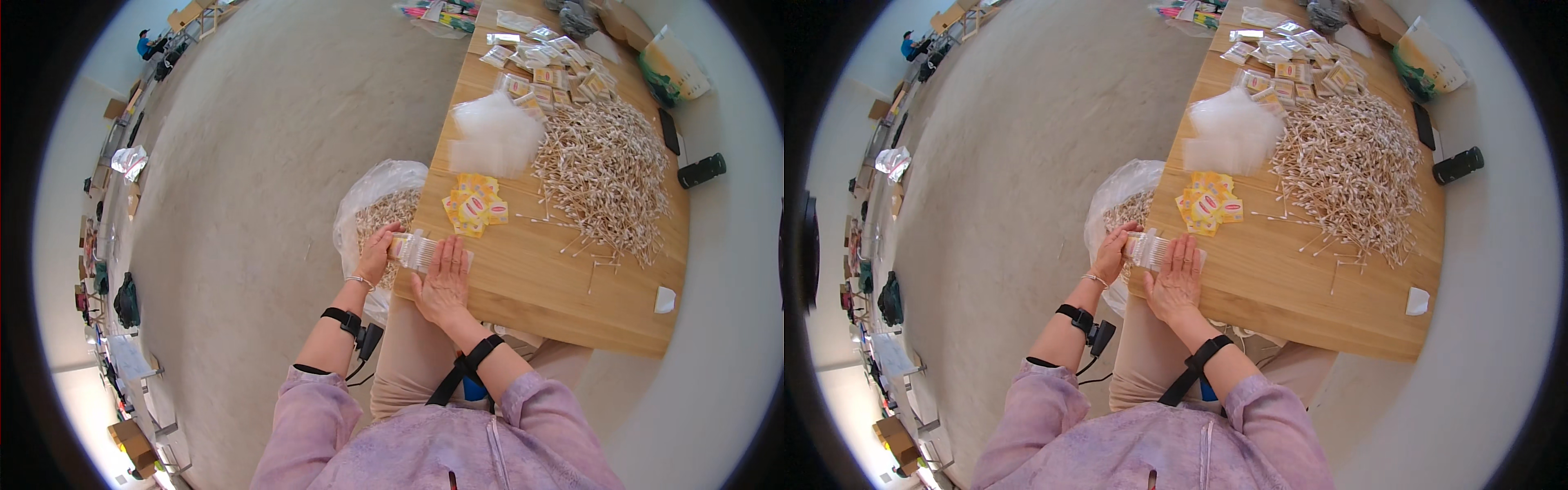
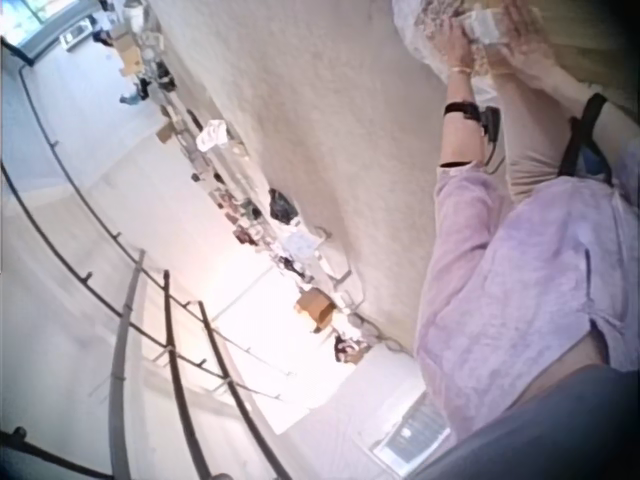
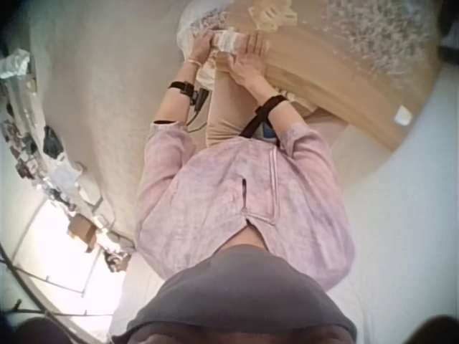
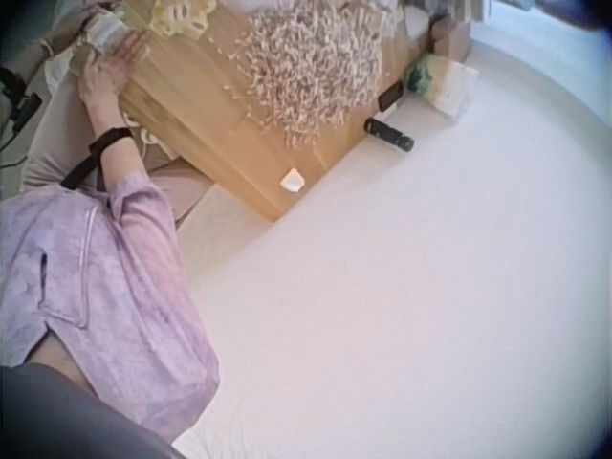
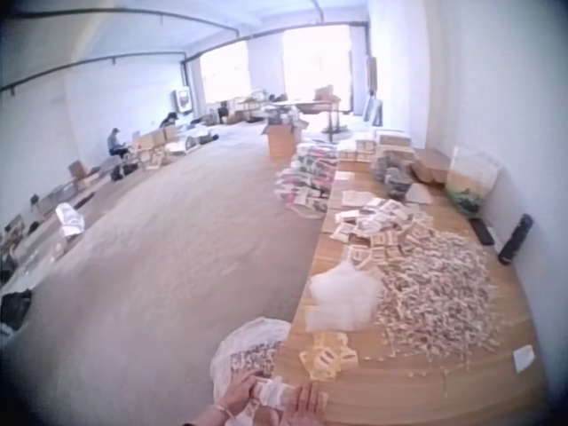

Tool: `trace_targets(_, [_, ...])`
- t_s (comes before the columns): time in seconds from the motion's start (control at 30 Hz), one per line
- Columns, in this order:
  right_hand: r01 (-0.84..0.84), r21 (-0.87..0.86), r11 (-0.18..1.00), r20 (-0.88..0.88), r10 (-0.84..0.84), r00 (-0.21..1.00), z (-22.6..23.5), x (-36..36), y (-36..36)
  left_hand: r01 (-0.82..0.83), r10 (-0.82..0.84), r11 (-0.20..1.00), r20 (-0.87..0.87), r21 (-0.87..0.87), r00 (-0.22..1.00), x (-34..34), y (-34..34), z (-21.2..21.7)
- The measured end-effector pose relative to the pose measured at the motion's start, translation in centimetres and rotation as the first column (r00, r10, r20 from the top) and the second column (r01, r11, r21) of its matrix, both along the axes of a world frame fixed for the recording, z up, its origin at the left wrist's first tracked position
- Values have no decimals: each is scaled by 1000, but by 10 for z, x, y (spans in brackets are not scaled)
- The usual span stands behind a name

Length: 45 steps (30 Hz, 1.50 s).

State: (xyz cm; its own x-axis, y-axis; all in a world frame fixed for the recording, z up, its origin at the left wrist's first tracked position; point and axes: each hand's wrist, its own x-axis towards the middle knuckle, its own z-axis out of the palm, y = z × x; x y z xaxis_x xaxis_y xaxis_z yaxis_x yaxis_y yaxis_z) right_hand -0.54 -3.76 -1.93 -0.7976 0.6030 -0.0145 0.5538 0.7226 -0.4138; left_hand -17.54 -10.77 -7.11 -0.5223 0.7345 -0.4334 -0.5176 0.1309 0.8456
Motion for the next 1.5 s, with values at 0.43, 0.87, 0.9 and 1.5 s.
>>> trace_targets(0.43, [1,0,1000,-78,-1,997,-6,-25,-16,-66,58,997,-171,-37,984,6,2,22])
trace_targets(0.87, [-52,-555,831,-629,-378,679,2,-30,14,-14,20,999,-135,44,991,-5,0,18])
trace_targets(0.9, [-53,-554,831,-628,-375,682,1,-31,14,38,-25,997,-197,62,980,-1,2,18])
trace_targets(1.5, [-162,-584,795,-686,-376,623,-8,-70,-14,66,-59,998,-255,19,965,-1,2,26])
